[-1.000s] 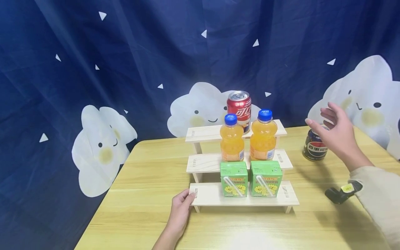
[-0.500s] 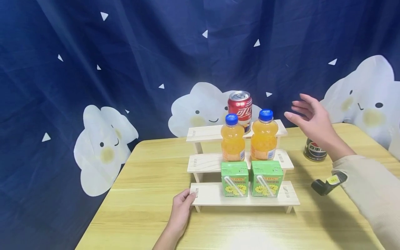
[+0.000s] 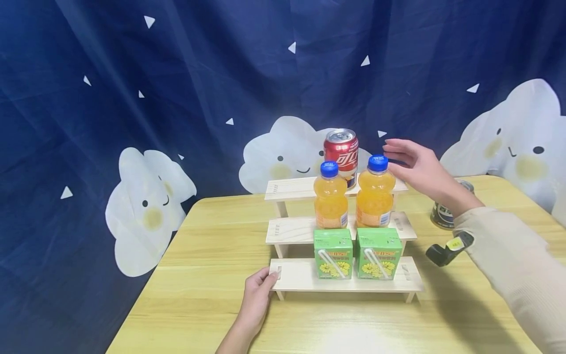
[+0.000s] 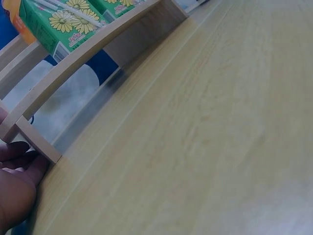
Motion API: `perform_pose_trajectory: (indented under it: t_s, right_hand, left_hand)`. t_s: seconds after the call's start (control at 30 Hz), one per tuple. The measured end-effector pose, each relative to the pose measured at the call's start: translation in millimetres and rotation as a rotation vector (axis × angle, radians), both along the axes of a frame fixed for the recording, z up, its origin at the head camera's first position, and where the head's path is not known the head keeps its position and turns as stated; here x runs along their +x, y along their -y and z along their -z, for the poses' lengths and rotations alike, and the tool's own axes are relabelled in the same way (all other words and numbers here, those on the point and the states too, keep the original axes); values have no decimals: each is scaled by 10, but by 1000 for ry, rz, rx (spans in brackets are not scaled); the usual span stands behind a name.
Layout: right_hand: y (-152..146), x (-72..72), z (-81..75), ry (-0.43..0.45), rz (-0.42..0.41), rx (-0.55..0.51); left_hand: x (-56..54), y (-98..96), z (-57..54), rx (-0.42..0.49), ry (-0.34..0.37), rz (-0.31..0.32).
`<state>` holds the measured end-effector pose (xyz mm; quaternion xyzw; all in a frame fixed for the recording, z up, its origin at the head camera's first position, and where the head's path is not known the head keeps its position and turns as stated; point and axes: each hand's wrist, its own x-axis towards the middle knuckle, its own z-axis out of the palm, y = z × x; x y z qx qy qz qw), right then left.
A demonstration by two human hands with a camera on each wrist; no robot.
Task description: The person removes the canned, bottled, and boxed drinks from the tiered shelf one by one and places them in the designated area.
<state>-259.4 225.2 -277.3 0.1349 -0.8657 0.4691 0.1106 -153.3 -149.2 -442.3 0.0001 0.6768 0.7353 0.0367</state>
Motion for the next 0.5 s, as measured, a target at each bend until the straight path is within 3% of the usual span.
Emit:
perform_pose_trajectory:
  t_s: [0.3,0.5]
  right_hand:
    - [157,-112,-25,113,-79,-79]
    - [201,-171,-21,115,-104,-78]
  left_hand:
    - [1,2,-2,-7,-10,5]
    - [1,6,7,0,-19,15]
